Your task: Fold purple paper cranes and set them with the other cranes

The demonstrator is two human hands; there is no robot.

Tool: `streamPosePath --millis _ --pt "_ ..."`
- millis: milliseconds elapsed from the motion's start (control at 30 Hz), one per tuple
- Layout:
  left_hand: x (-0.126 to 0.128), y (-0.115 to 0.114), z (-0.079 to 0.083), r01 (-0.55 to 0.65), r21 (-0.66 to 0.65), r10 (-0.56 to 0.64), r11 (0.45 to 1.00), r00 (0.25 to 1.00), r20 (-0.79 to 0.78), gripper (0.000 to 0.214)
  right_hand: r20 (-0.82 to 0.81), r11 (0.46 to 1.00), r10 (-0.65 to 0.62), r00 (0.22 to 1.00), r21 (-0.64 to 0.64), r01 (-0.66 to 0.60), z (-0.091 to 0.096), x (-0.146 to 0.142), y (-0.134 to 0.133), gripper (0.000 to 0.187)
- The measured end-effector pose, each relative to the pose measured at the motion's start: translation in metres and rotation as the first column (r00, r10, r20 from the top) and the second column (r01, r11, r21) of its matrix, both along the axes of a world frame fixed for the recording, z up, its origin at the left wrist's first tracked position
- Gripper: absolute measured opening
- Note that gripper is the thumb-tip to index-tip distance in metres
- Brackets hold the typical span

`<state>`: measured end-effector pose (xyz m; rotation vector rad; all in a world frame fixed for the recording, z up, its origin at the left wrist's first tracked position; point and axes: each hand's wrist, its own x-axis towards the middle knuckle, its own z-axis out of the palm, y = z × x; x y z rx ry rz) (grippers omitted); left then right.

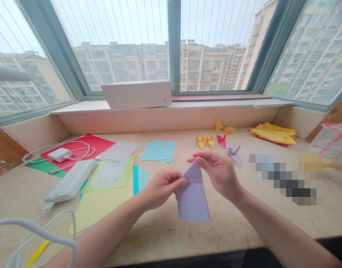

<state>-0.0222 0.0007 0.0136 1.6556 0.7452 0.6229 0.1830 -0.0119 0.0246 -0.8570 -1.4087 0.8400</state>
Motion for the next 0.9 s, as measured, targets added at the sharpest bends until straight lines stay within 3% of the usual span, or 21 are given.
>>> streamPosePath --millis 333,600,700,800,900 --pt "0.001 -0.001 0.001 0.006 0.016 -0.005 1.000 1.000 -0.015 0.040 -0.003 0.999 -0.025 1.000 -0.020 0.024 0.004 -0.002 -0.005 0.021" --pt "0.000 -0.001 0.003 -0.026 0.078 0.027 0.997 1.000 -0.012 0.042 -0.010 0.996 -0.051 0.999 -0.076 0.050 0.007 0.002 0.004 0.042" --pt "-0.001 0.000 0.003 -0.036 0.059 0.035 0.998 0.999 0.013 0.041 0.016 0.996 0.032 0.999 -0.080 -0.031 0.010 0.008 0.007 0.050" --pt "-0.001 0.001 0.003 -0.041 0.068 0.040 0.997 0.999 0.012 0.041 0.021 0.982 0.138 0.990 -0.135 -0.134 0.013 0.010 0.004 0.043" --pt "-0.001 0.000 0.003 -0.023 0.072 0.023 0.997 1.000 0.003 0.042 0.002 0.976 0.144 0.990 -0.168 -0.142 0.012 0.007 0.002 0.030"
